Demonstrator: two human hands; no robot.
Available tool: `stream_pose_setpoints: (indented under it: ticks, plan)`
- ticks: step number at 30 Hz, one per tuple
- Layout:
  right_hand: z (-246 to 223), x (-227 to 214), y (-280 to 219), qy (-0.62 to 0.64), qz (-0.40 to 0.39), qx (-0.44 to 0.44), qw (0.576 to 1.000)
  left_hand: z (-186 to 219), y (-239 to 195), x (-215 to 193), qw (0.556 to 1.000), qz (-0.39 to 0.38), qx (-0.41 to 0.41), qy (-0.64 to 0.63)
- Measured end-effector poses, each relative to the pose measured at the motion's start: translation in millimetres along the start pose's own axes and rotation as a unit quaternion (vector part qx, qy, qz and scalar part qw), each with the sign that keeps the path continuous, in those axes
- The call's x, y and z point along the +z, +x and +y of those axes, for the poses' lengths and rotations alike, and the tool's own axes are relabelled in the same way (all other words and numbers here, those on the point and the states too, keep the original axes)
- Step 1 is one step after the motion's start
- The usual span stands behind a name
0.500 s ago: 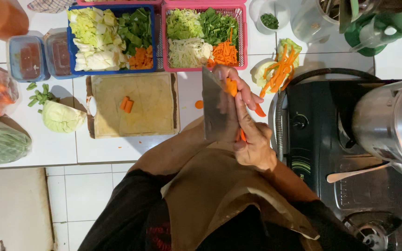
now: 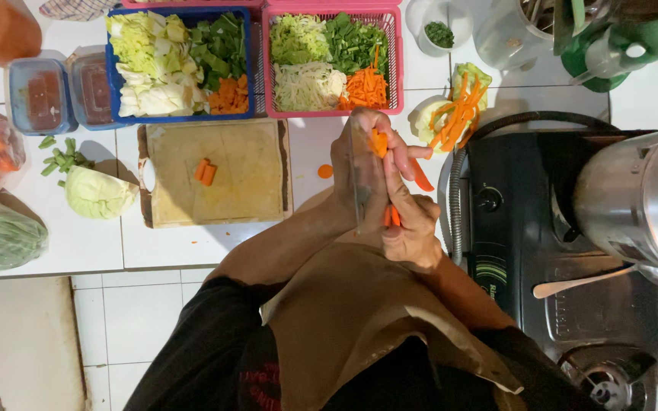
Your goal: The person peels a carrot using a peeler, then cuts it into small pieces with a knife on a wooden cutting board. The person transfers the cut carrot pieces into a blue basket containing other chopped vegetables.
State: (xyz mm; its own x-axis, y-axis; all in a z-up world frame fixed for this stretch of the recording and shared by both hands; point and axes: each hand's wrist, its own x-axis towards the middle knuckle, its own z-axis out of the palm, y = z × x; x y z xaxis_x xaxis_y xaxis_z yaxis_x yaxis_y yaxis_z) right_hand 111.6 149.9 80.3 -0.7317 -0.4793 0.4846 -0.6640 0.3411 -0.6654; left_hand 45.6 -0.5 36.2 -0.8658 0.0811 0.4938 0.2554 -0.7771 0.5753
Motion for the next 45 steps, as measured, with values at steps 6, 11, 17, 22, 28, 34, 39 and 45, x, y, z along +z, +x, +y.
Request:
stream_pose_setpoints:
  ticks: [6,11,17,22,28,34,39,45]
  plan:
    - [-24,-10,8,0.064,-0.027,0.069,0.995,26,-9,51,0.971,0.146,0.030,0.185]
    - [-20,-17,17,0.043,-0.022,0.048,0.998,35,-6,68,0.975,0.116,0.060,0.183]
    - [-11,-13,20,0.041,-0.012,-0.006,0.999,36,-12,59,0.961,0.034,0.104,0.254]
    - [-17,-10,24,0.030,0.012,-0.041,0.999,27,-16,52,0.952,0.041,0.117,0.281]
    - [-9,-12,21,0.026,-0.007,0.016,1.000,43,-9,56,0.954,0.011,0.104,0.280]
    - [1,-15,10,0.284,-0.007,0.139,0.949,60,-14,58,0.956,0.201,-0.072,0.200]
    - [1,-23,12,0.403,-0.028,0.192,0.894,65,-19,44,0.927,0.149,-0.036,0.342]
    - [22,-44,13,0.586,-0.153,0.295,0.739,77,-18,31,0.928,0.108,-0.032,0.355]
